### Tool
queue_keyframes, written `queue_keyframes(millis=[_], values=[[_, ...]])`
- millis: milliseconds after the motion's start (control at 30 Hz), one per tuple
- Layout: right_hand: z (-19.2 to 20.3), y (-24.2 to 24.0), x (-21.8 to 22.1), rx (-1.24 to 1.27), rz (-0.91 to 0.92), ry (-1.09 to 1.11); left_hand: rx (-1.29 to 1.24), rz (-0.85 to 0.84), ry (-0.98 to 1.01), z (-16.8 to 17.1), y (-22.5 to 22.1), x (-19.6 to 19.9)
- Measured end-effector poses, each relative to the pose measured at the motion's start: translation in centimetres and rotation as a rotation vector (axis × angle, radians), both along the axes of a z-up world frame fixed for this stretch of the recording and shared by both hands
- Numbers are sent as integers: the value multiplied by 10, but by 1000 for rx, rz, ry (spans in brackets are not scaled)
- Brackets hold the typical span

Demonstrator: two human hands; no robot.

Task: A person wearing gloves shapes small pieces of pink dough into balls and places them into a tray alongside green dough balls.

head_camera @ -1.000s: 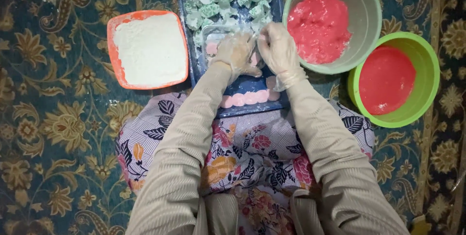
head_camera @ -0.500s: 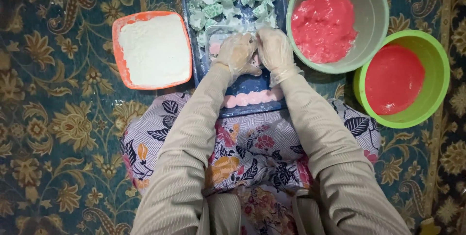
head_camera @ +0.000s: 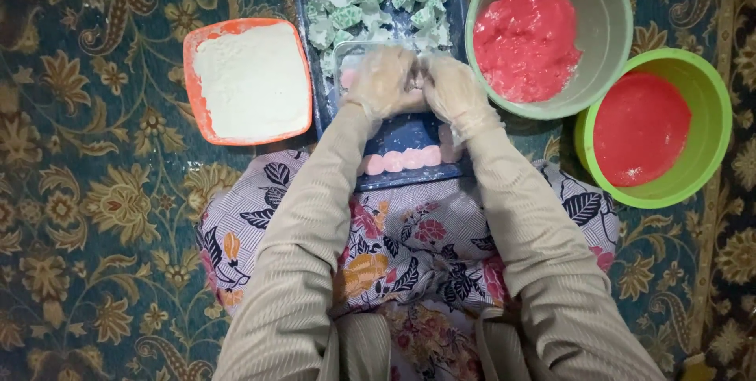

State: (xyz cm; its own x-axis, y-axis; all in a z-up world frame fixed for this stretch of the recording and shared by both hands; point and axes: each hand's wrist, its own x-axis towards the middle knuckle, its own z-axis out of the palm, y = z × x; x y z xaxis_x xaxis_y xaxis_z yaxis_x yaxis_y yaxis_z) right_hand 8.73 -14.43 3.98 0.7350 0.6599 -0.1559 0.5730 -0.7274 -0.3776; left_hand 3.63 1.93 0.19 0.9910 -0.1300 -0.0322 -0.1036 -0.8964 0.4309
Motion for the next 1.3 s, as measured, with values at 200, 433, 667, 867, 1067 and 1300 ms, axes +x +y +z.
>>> queue_keyframes(millis=[200,433,667,867,1067,1300], values=[[50,-27,-9,85,-43,211,-25,236,-42,34,28,16],[67,-58,-25,-9,-44,274,449,110,-287,-55,64,73],[70,-66,-29,-75,-78,343,694,11,-132,-52,62,99],[56,-69,-24,-91,-57,356,756,59,-65,-69,60,110],[45,-68,-20,-102,-53,395,552,120,-403,-50,64,93],[46,-51,-20,122,-120,359,141,313,-511,19,59,46]])
